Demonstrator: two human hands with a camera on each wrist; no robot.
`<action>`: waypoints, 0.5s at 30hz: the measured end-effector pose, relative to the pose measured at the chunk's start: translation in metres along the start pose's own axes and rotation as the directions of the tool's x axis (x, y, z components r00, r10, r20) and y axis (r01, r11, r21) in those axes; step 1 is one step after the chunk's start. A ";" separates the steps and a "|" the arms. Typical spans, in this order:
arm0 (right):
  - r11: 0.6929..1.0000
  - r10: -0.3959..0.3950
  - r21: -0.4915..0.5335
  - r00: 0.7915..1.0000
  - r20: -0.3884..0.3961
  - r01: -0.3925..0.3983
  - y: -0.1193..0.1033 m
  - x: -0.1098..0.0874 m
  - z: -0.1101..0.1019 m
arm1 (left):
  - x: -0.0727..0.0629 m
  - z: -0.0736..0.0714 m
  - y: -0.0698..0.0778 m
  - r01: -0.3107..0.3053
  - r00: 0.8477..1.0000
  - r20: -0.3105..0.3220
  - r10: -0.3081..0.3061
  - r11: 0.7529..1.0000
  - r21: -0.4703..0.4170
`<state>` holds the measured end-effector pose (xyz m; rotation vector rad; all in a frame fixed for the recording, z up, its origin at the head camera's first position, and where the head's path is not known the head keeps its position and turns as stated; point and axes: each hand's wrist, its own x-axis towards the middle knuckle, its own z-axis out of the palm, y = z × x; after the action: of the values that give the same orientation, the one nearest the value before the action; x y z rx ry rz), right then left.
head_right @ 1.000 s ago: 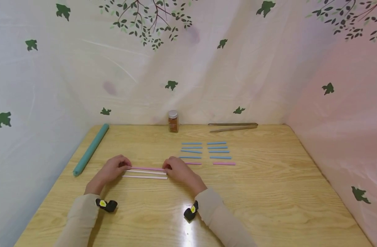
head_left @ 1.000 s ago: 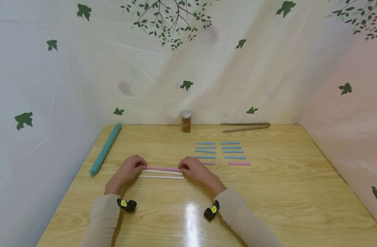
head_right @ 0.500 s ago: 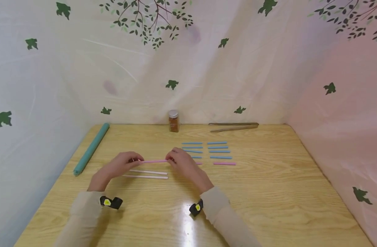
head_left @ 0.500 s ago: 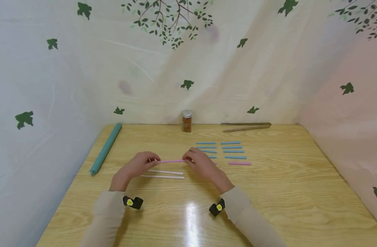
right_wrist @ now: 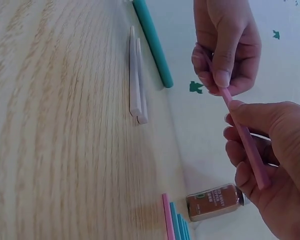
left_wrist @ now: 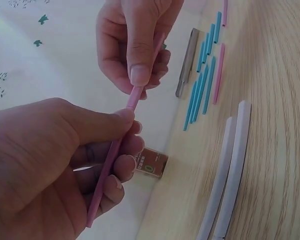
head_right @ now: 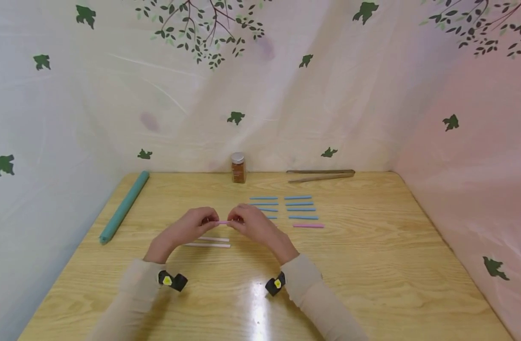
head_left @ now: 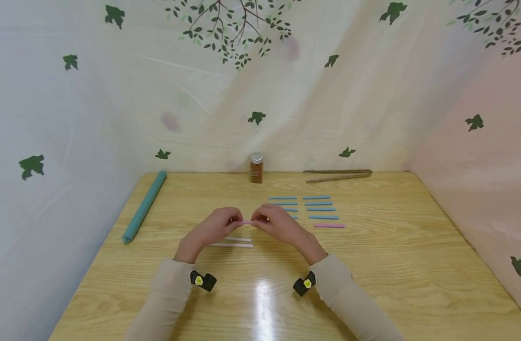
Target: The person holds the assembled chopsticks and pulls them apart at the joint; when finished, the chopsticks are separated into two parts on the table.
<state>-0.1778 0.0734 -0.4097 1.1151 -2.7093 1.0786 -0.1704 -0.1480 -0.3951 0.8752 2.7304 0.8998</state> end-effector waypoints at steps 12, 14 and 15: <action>0.999 0.048 0.003 0.998 0.035 -0.048 0.000 -0.003 -0.006 | 0.005 0.004 0.010 -0.045 0.998 -0.049 0.047 0.998 0.036; 0.998 0.063 0.011 0.997 0.040 -0.064 0.001 -0.005 -0.008 | 0.007 0.006 0.008 -0.070 0.995 -0.072 0.073 0.997 0.038; 0.998 0.062 0.019 0.997 0.044 -0.063 0.002 -0.005 -0.010 | 0.008 0.007 0.006 -0.085 0.993 -0.078 0.088 0.996 0.038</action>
<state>-0.1775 0.0836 -0.4052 1.0753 -2.7907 1.1049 -0.1718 -0.1364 -0.3966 0.9916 2.8022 0.9248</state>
